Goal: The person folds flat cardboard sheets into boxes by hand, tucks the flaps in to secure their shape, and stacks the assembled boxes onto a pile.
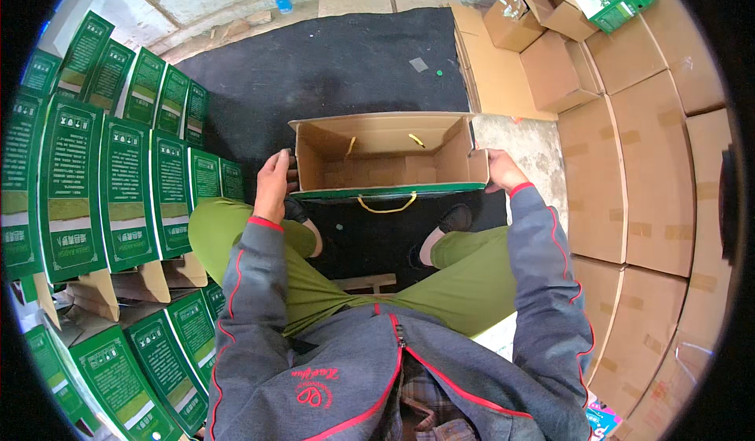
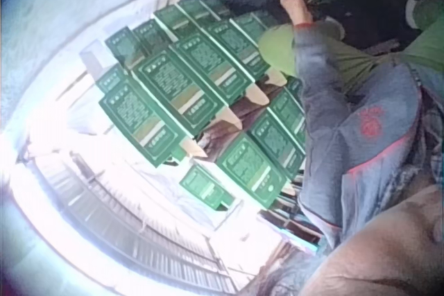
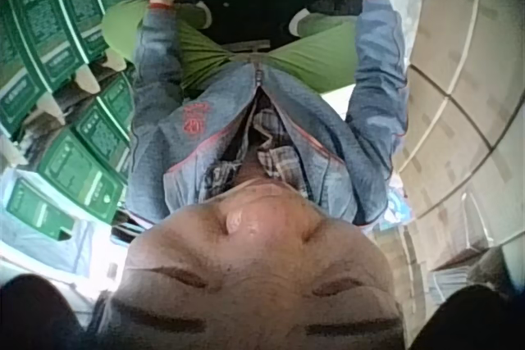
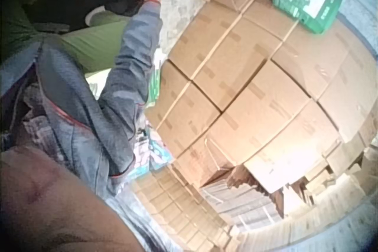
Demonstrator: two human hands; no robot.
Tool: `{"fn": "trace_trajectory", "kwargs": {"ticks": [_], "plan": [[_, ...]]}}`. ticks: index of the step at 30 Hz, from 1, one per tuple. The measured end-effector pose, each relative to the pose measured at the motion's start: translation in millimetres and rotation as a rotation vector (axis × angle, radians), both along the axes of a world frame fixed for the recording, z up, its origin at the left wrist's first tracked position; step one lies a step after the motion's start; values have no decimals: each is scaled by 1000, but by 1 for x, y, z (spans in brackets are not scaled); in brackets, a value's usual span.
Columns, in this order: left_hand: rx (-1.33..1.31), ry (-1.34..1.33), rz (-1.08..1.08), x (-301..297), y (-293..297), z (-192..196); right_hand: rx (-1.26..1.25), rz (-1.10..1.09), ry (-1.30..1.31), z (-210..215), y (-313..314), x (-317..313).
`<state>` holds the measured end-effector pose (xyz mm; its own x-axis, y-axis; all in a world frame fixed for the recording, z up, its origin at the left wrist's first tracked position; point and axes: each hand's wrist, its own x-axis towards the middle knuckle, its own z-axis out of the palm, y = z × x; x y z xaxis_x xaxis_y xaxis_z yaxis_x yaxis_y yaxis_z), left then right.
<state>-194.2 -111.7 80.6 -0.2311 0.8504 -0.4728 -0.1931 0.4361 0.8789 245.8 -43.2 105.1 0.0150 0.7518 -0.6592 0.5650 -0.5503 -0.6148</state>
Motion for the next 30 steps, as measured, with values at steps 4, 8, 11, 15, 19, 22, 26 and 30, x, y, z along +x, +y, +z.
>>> {"fn": "trace_trajectory", "kwargs": {"ticks": [4,8,11,15,19,22,26,30], "plan": [[184,166,52,2,-2,1,84,26,12,36,-8,-15],[248,596,-119,6,-4,7,93,64,47,51,-16,-20],[240,705,-235,8,-3,8,218,281,-6,49,-20,-25],[258,676,-295,12,0,12,407,300,89,12,-11,-17],[208,516,-341,9,-1,12,458,202,145,16,3,-24],[171,493,-406,4,-1,8,409,144,213,17,6,-29],[88,318,-500,-1,-2,8,158,207,216,18,7,-38],[153,326,-604,-6,-5,15,81,280,195,24,5,-45]]}}
